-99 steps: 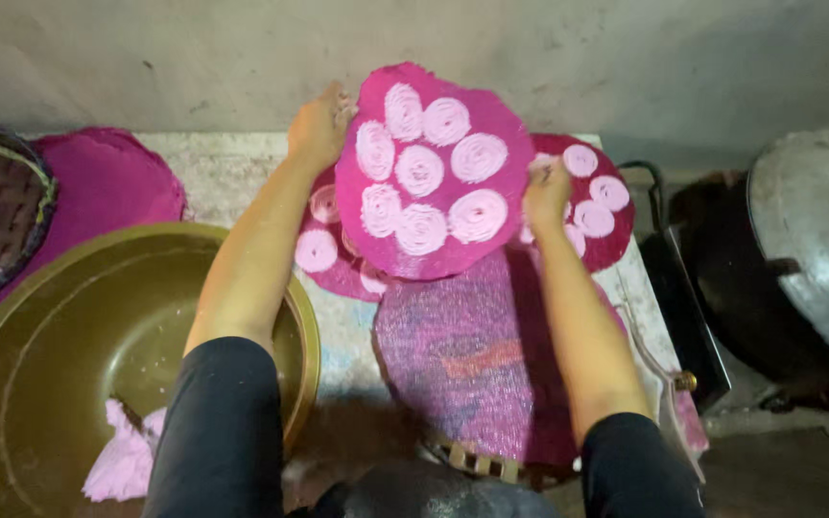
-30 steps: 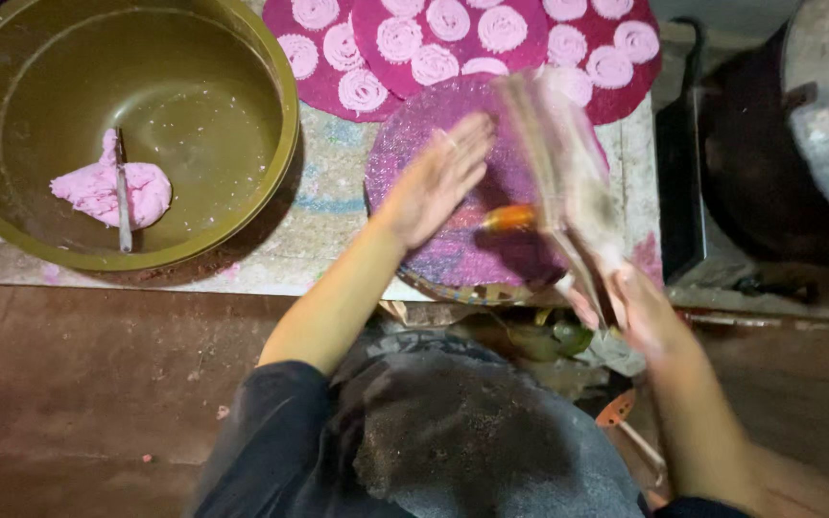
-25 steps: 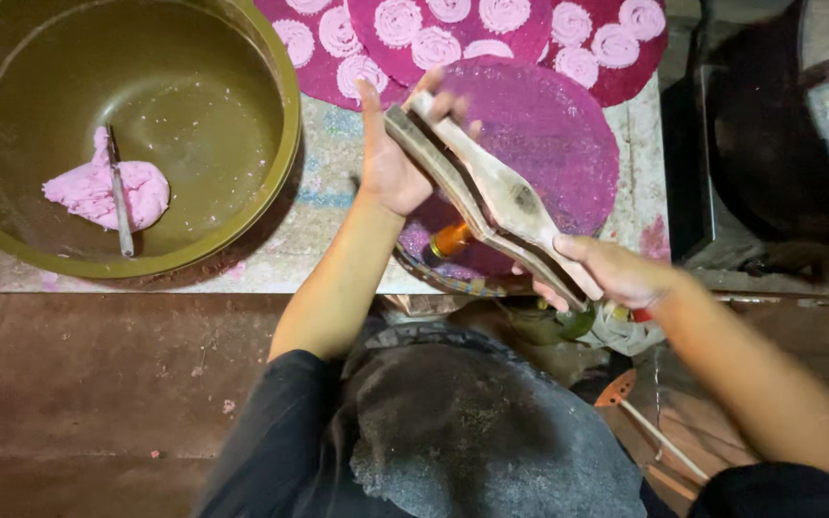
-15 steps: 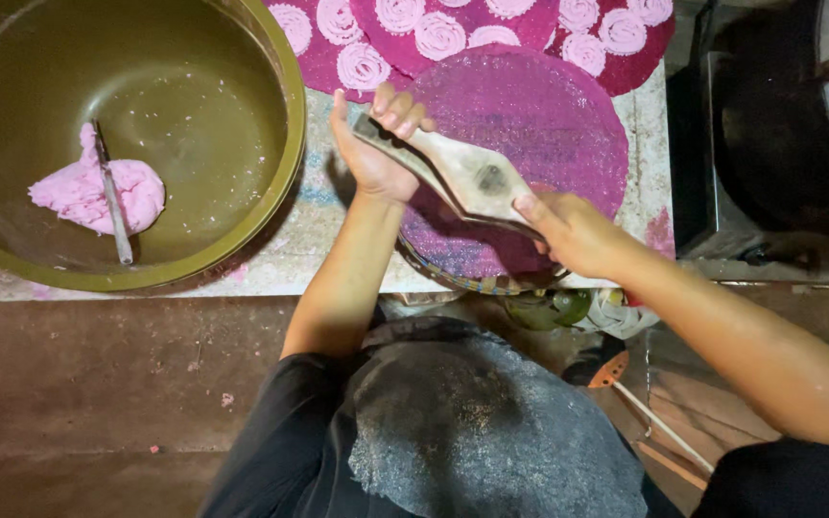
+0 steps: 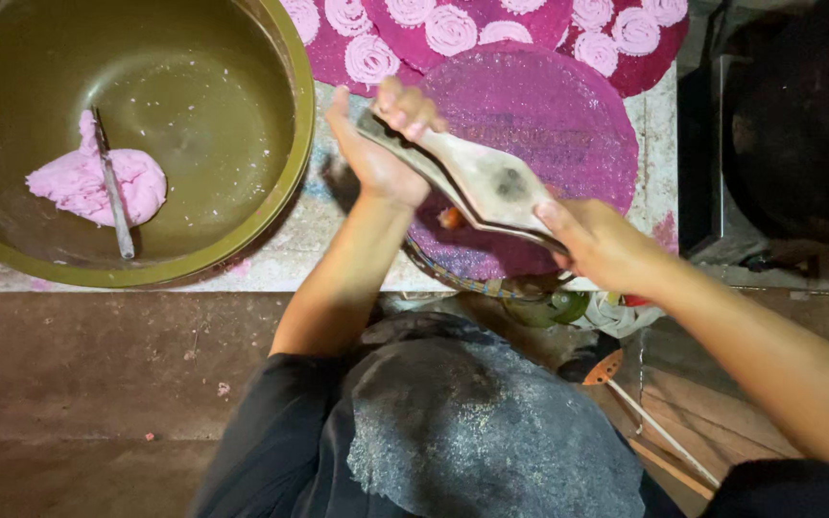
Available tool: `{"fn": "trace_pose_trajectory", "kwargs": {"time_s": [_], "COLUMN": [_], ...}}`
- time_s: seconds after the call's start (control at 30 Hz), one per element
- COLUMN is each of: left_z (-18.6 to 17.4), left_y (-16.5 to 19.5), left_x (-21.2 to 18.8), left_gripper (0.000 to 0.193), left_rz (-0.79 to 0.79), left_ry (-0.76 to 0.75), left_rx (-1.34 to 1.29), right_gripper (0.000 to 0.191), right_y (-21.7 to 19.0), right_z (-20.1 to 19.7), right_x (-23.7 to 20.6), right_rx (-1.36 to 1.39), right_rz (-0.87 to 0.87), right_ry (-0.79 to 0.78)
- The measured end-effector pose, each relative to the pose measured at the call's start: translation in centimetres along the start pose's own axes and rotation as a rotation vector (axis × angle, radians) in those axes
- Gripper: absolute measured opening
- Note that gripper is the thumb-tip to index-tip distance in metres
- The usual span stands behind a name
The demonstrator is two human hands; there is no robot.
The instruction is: The person sits at a workbench and uses a wooden hand press to form pink paste rosettes. They load pink paste into the press over a basin, squeeze the press to extrude a rose onto a pink circular board, and place finished boards aside as they fill them.
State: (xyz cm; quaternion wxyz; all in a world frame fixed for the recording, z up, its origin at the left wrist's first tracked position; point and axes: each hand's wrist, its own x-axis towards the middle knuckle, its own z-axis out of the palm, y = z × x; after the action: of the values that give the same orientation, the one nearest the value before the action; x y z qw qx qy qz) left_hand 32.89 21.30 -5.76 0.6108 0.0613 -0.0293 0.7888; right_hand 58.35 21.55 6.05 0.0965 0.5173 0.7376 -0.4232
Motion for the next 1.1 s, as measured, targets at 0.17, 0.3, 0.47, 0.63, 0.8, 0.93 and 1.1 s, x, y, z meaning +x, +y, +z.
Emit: {"fn": "trace_pose_trajectory", "kwargs": {"time_s": [0.17, 0.3, 0.47, 0.63, 0.8, 0.93, 1.1], "left_z": [2.3, 3.2, 3.4, 4.1, 3.8, 3.4, 3.0], "left_y": [-2.7, -0.5, -1.2, -3.5, 0.8, 0.0, -5.1], "left_x": [1.6, 2.5, 0.5, 3.3, 2.8, 0.2, 3.0], "left_gripper": [0.047, 0.045, 0.047, 0.046, 0.047, 0.048, 0.046], "left_rz": [-0.016, 0.013, 0.013, 0.048, 0.063, 0.049, 0.059], "left_ry": [-0.025, -0.064, 0.088, 0.126, 0.068, 0.188, 0.307], "left_rx": [-0.066, 0.011, 0.027, -0.01, 0.073, 0.039, 0.039], "right_gripper": [0.067, 0.068, 0.076, 0.066, 0.064, 0.067, 0.068], "right_y": [-0.1, 0.2, 1.3, 0.8, -0.5, 0.5, 2.5], "right_z": [-2.7, -1.4, -1.8, -3.9, -0.5, -0.2, -3.2], "right_x": [-1.2, -0.2, -1.5, -0.9, 1.0, -0.7, -0.5], "right_rx": [-0.118, -0.034, -0.041, -0.151, -0.003, -0.024, -0.161], "right_rz": [-0.073, -0.23, -0.074, -0.138, -0.231, -0.132, -0.047], "right_ry": [0.137, 0.175, 0.064, 0.226, 0.182, 0.108, 0.202]}}
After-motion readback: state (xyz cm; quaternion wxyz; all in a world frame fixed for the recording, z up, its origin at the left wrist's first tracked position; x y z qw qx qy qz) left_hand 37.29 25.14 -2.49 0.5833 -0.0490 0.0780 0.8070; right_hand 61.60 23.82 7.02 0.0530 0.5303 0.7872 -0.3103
